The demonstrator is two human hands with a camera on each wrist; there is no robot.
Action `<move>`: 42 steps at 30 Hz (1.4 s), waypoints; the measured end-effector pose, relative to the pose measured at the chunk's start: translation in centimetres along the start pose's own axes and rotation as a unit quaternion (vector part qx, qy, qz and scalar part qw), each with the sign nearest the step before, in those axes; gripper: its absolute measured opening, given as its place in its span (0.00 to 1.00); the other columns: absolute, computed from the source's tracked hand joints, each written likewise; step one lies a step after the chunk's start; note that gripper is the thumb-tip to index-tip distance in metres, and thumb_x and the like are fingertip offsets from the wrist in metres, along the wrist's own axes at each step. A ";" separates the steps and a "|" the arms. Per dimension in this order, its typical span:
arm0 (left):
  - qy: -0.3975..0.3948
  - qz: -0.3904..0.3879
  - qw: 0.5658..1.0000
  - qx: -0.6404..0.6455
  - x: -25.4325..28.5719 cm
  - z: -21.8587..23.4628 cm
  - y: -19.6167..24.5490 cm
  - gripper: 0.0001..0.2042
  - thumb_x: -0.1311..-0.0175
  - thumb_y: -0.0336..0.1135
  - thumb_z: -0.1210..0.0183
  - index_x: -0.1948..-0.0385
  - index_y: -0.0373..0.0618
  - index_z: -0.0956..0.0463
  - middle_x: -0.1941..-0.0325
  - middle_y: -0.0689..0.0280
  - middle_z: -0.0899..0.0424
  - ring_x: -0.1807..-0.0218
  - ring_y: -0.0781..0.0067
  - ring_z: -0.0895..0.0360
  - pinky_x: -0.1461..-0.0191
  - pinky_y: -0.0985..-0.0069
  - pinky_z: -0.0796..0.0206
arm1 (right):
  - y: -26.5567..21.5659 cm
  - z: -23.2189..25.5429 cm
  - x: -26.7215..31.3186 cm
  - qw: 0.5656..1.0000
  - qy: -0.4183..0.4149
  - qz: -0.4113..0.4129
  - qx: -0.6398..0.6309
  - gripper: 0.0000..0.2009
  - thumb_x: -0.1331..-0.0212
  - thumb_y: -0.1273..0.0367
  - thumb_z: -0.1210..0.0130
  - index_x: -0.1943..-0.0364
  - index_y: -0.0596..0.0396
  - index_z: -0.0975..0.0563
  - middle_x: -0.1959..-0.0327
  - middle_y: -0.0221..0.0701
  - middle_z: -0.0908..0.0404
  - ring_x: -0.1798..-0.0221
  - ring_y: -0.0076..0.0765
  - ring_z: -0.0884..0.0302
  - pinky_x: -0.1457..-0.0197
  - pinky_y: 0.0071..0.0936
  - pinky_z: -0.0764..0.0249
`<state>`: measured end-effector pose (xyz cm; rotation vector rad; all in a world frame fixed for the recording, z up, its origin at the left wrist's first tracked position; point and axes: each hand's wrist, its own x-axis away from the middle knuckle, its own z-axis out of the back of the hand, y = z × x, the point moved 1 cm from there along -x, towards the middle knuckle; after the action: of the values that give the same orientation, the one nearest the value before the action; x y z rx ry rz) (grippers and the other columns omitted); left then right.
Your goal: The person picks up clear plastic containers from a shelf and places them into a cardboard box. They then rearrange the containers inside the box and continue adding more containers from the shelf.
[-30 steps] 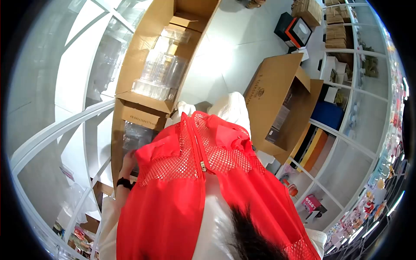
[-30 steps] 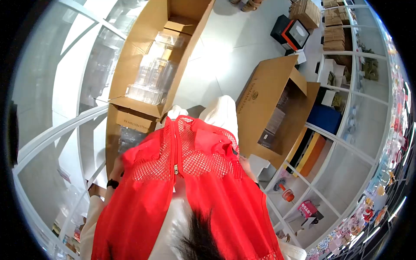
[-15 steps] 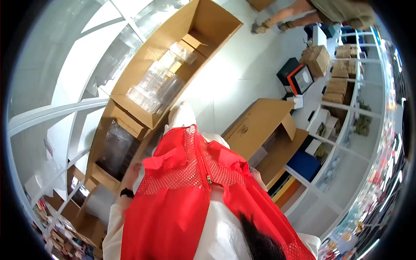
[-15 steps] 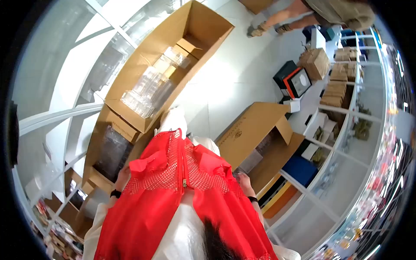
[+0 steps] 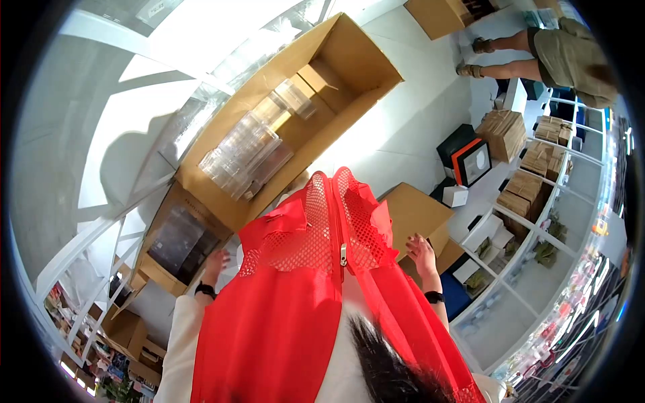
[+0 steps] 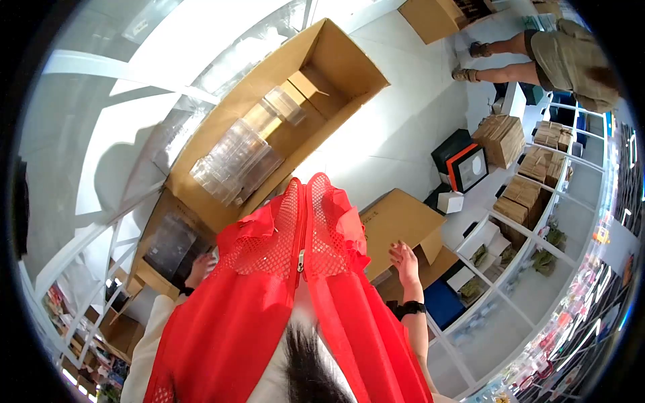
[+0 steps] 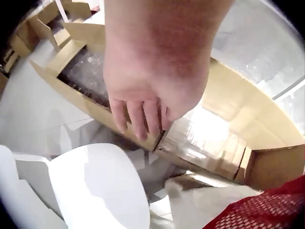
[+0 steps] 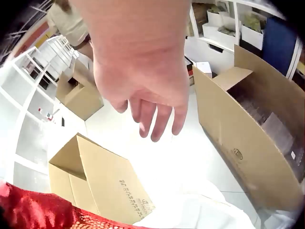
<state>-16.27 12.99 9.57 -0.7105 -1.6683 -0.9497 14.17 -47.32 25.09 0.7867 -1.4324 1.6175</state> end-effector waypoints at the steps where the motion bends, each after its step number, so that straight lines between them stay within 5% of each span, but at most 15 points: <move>1: 0.048 -0.021 0.998 -0.021 -0.1 -1.4 2.1 0.14 0.37 0.42 0.54 0.55 0.49 0.29 0.59 0.70 0.21 0.61 0.75 0.24 0.61 0.75 0.35 | -0.1 0.4 -0.2 0.999 0.011 -0.014 0.032 0.22 0.35 0.57 0.59 0.41 0.54 0.36 0.48 0.29 0.26 0.50 0.31 0.28 0.50 0.29 0.34; 3: 0.146 -0.059 0.985 -0.066 0.1 -3.9 5.9 0.14 0.37 0.40 0.53 0.54 0.48 0.29 0.58 0.71 0.22 0.60 0.75 0.25 0.61 0.76 0.35 | 0.3 0.8 -0.5 0.999 0.012 -0.029 0.034 0.22 0.35 0.57 0.60 0.41 0.54 0.37 0.48 0.29 0.27 0.49 0.32 0.28 0.50 0.30 0.34; 6: 0.163 -0.061 0.980 -0.094 1.4 -6.7 9.9 0.14 0.37 0.37 0.53 0.51 0.45 0.30 0.57 0.69 0.22 0.60 0.76 0.24 0.61 0.79 0.36 | 2.0 1.1 -1.1 0.998 0.009 -0.048 0.029 0.23 0.35 0.57 0.60 0.41 0.54 0.37 0.47 0.31 0.27 0.48 0.33 0.29 0.48 0.34 0.35; 10: 0.112 -0.073 0.980 -0.144 0.7 -7.4 9.8 0.13 0.36 0.34 0.53 0.53 0.39 0.28 0.58 0.64 0.21 0.58 0.74 0.25 0.56 0.76 0.34 | 5.1 0.7 -0.8 0.998 -0.011 -0.068 -0.001 0.23 0.35 0.57 0.60 0.41 0.54 0.37 0.47 0.32 0.28 0.47 0.34 0.29 0.48 0.35 0.35; 13: 0.108 -0.161 0.946 -0.259 1.5 -9.7 10.8 0.14 0.36 0.34 0.52 0.54 0.38 0.28 0.59 0.64 0.20 0.57 0.72 0.24 0.53 0.76 0.34 | 7.6 1.2 -0.8 0.996 -0.041 -0.073 -0.016 0.22 0.35 0.57 0.60 0.41 0.54 0.37 0.47 0.33 0.28 0.46 0.34 0.30 0.47 0.35 0.36; 17: 0.077 -0.180 0.954 -0.228 -5.8 -6.4 4.7 0.15 0.38 0.34 0.51 0.53 0.37 0.28 0.58 0.61 0.20 0.56 0.69 0.23 0.51 0.76 0.34 | 9.3 2.8 -2.9 0.992 -0.028 -0.117 0.042 0.22 0.35 0.55 0.60 0.42 0.53 0.36 0.48 0.33 0.27 0.49 0.34 0.29 0.50 0.34 0.35; 20: 0.075 -0.209 0.907 -0.357 -6.3 -8.7 5.9 0.15 0.39 0.34 0.49 0.53 0.38 0.28 0.56 0.58 0.21 0.53 0.65 0.24 0.49 0.74 0.35 | 9.7 4.7 -7.0 0.995 -0.003 -0.064 0.079 0.23 0.36 0.54 0.58 0.44 0.54 0.34 0.49 0.34 0.26 0.51 0.33 0.28 0.52 0.35 0.35; 25: 0.100 -0.290 0.785 -0.538 -8.9 -10.8 5.7 0.18 0.43 0.36 0.46 0.51 0.41 0.30 0.53 0.54 0.22 0.51 0.56 0.25 0.49 0.69 0.34 | 6.8 7.0 -17.8 0.989 0.038 0.139 0.042 0.20 0.36 0.56 0.58 0.47 0.53 0.32 0.53 0.31 0.24 0.56 0.30 0.26 0.57 0.29 0.32; 28: 0.061 -0.377 0.685 -0.620 -12.6 -9.8 3.3 0.20 0.45 0.36 0.43 0.50 0.41 0.31 0.55 0.54 0.22 0.56 0.53 0.24 0.53 0.65 0.32 | 2.4 4.4 -22.3 0.964 0.011 0.258 0.065 0.23 0.36 0.55 0.57 0.43 0.54 0.34 0.48 0.32 0.26 0.51 0.31 0.27 0.52 0.27 0.33; 34: 0.162 -0.280 0.678 -0.660 -12.8 -11.1 3.0 0.15 0.45 0.35 0.46 0.56 0.42 0.26 0.61 0.54 0.21 0.62 0.50 0.25 0.60 0.60 0.31 | 1.2 -8.3 -24.1 0.909 -0.070 0.397 0.103 0.24 0.36 0.55 0.57 0.43 0.59 0.33 0.48 0.35 0.26 0.47 0.33 0.28 0.42 0.31 0.37; 37: 0.183 -0.547 0.616 -0.537 -13.0 -10.9 2.1 0.12 0.44 0.36 0.47 0.60 0.44 0.24 0.64 0.55 0.20 0.64 0.51 0.24 0.62 0.61 0.31 | 3.5 -14.1 -21.9 0.887 -0.157 0.382 0.208 0.22 0.35 0.58 0.57 0.44 0.60 0.33 0.48 0.36 0.26 0.50 0.32 0.26 0.44 0.27 0.35; 38: 0.224 -0.514 0.595 -0.576 -12.7 -11.2 2.0 0.12 0.45 0.37 0.46 0.60 0.44 0.23 0.65 0.56 0.20 0.66 0.52 0.23 0.63 0.62 0.30 | 4.0 -15.3 -21.7 0.872 -0.176 0.369 0.269 0.21 0.35 0.60 0.56 0.44 0.60 0.33 0.49 0.36 0.25 0.51 0.31 0.26 0.45 0.26 0.35; 40: 0.220 -0.472 0.624 -0.583 -12.0 -11.4 2.3 0.13 0.46 0.36 0.46 0.60 0.44 0.23 0.65 0.57 0.20 0.65 0.54 0.23 0.62 0.63 0.30 | 3.8 -17.8 -20.1 0.812 -0.224 0.389 0.374 0.22 0.38 0.62 0.52 0.43 0.60 0.34 0.46 0.37 0.27 0.52 0.33 0.25 0.44 0.27 0.35; 42: 0.215 -0.465 0.623 -0.591 -11.7 -11.5 2.5 0.13 0.46 0.35 0.46 0.60 0.44 0.23 0.66 0.58 0.19 0.65 0.55 0.22 0.62 0.63 0.30 | 2.7 -20.3 -18.3 0.767 -0.141 0.423 0.462 0.25 0.42 0.65 0.47 0.41 0.59 0.37 0.41 0.41 0.33 0.47 0.40 0.28 0.42 0.31 0.36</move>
<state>-5.24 4.39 0.63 -0.2442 -0.6609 -2.8241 21.74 -30.46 4.76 0.9942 -1.1752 3.1529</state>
